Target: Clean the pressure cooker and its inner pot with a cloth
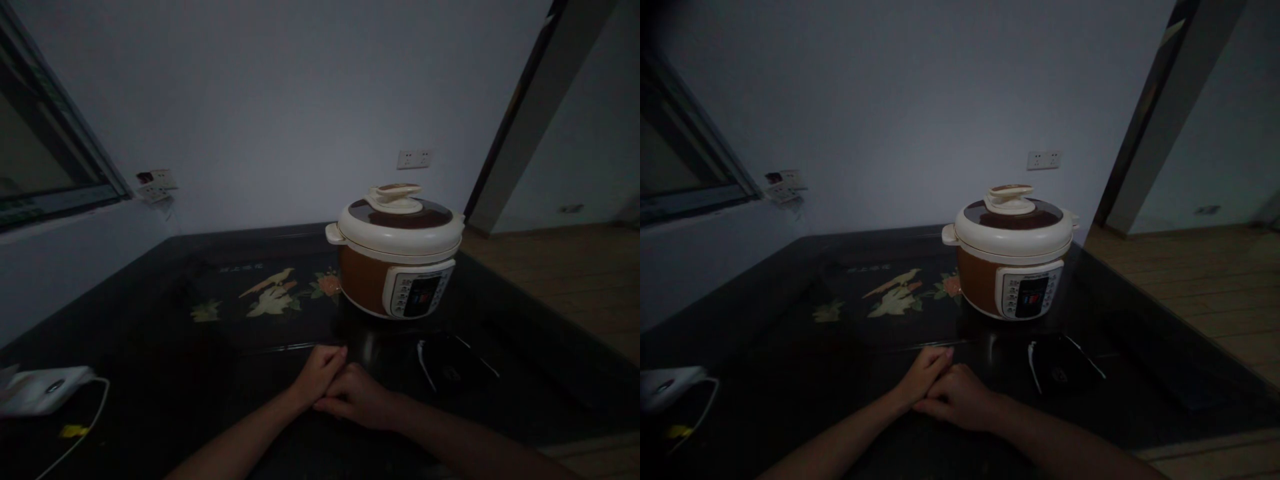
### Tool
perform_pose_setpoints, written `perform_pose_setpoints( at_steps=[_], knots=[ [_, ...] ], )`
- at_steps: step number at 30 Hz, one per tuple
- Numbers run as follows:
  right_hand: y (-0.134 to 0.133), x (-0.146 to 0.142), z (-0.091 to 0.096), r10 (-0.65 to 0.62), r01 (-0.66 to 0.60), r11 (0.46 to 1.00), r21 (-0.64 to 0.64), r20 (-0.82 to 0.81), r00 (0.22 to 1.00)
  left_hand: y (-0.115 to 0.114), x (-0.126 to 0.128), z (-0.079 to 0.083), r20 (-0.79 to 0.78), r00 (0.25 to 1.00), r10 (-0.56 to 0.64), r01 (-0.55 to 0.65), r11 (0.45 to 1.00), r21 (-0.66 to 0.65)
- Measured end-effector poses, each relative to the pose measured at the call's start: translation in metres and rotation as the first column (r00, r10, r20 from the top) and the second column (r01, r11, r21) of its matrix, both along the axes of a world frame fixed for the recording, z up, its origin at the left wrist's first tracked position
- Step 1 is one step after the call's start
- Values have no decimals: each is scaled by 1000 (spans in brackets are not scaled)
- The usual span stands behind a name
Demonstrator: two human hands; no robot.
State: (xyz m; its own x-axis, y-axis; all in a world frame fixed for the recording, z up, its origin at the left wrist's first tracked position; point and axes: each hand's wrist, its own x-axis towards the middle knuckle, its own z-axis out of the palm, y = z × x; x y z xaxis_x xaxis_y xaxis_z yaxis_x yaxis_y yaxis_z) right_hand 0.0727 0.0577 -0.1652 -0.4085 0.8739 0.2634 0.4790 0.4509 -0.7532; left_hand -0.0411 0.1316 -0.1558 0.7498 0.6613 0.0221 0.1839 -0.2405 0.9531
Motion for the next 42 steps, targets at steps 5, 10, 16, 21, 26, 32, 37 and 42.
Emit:
perform_pose_setpoints(
  at_steps=[5,10,16,21,26,32,37,42],
  knots=[
    [0,0,0,-15,15,1000,-17,-8,1000,0,0,0,5,1000,-1,1,1000,4],
    [0,-1,0,-14,14,1000,-16,17,1000,1,0,0,0,1000,1,-1,1000,5],
    [2,-1,-3,-22,22,1000,-1,10,1000,0,-1,-1,-4,1000,20,-20,1000,11],
    [1,-1,-4,-21,22,1000,-19,34,999,0,0,1,0,1000,21,-21,1000,16],
    [2,-1,-6,-18,18,1000,8,32,999,0,0,1,-5,1000,15,-15,1000,7],
    [1,-1,-3,-14,14,1000,27,4,1000,1,0,1,-9,999,34,-34,999,3],
    [1,-1,-4,-18,18,999,29,-5,1000,1,0,0,-3,999,33,-33,999,-1],
    [2,0,-4,-10,10,1000,29,-16,1000,1,0,-1,6,1000,19,-19,1000,-1]
  ],
)
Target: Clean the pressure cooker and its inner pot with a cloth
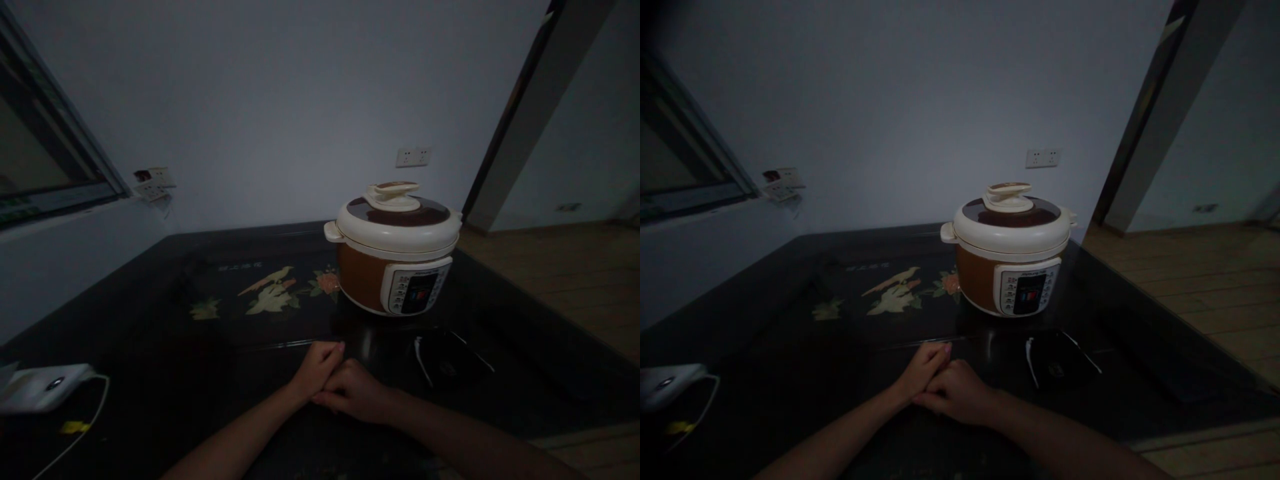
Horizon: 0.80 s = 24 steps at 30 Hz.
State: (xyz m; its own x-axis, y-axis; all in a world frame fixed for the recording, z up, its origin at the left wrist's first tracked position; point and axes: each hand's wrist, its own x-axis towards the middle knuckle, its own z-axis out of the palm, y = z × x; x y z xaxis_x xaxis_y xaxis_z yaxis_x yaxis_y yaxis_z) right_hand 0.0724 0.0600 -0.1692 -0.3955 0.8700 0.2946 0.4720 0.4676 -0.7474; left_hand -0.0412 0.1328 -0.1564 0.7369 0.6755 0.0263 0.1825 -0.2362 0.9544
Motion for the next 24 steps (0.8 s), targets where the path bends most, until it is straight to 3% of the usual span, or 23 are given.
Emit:
perform_pose_setpoints(
  at_steps=[24],
  knots=[
    [-1,-1,2,3,-3,999,49,13,1000,1,0,3,18,1000,-13,13,999,34]
  ],
)
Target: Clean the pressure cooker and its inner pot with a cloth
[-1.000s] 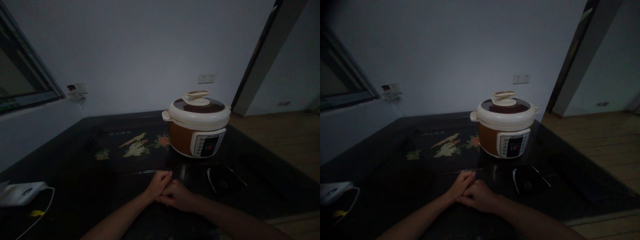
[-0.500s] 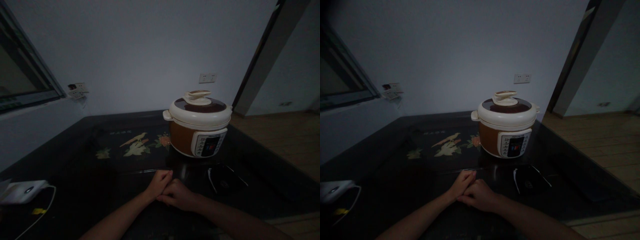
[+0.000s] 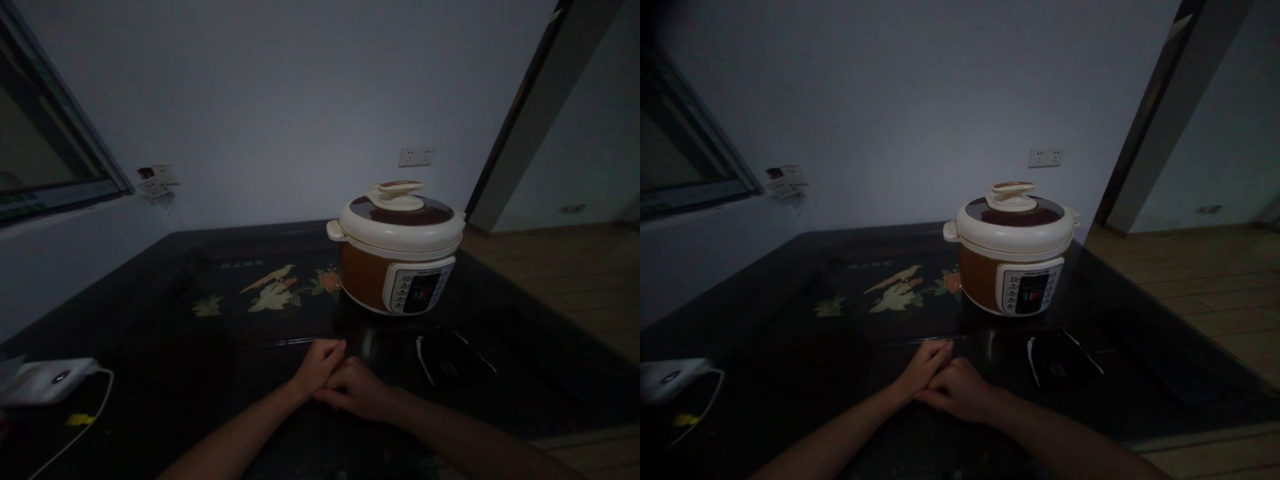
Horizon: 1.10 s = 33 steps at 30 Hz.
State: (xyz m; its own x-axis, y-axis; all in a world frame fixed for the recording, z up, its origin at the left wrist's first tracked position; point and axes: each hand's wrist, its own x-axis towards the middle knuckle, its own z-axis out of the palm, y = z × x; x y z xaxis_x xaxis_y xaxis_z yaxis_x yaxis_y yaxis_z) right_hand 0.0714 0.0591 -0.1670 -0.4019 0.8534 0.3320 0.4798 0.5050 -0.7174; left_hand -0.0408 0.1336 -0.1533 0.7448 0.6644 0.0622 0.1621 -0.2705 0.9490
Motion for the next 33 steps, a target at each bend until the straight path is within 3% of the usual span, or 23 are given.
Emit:
perform_pose_setpoints(
  at_steps=[33],
  knots=[
    [0,0,1,-23,22,1000,9,85,996,-1,-1,1,-7,1000,10,-10,1000,4]
  ],
)
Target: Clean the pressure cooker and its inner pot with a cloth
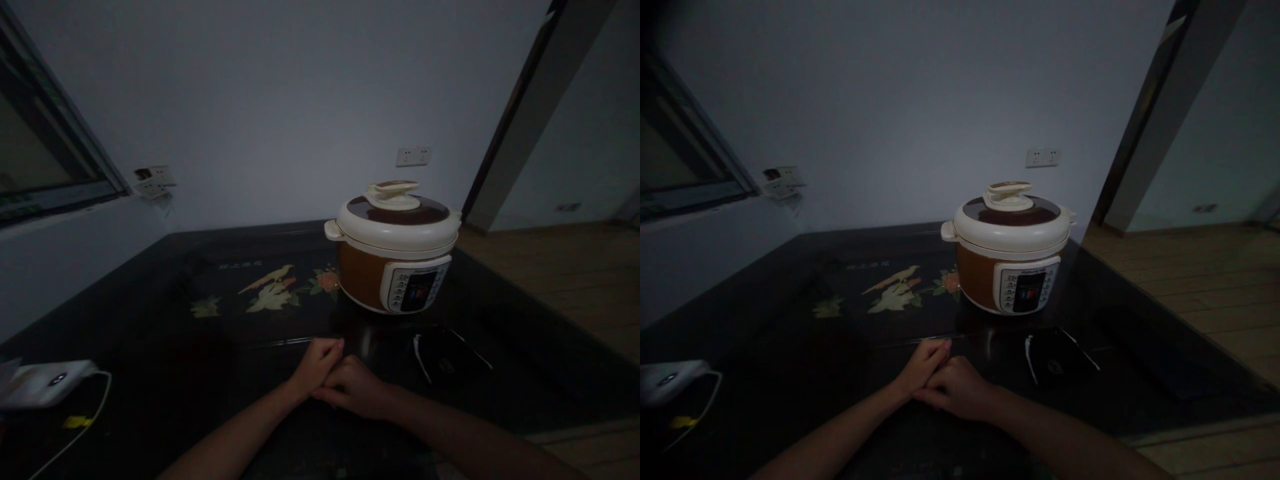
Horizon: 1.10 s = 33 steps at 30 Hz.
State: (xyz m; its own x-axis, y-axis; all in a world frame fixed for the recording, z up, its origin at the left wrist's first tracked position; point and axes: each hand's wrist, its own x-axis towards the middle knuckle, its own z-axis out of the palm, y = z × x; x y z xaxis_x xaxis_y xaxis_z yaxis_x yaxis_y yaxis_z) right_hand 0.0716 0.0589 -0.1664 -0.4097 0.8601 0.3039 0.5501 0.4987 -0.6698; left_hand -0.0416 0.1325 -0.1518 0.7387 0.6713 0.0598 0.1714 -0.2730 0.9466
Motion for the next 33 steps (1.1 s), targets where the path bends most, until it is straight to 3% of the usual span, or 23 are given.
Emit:
perform_pose_setpoints(
  at_steps=[9,33],
  knots=[
    [1,1,-1,10,-10,1000,12,15,1000,2,2,-6,8,1000,2,-2,1000,-3],
    [0,0,1,-8,6,1000,29,64,998,1,0,-1,1,1000,2,-2,1000,2]
  ],
)
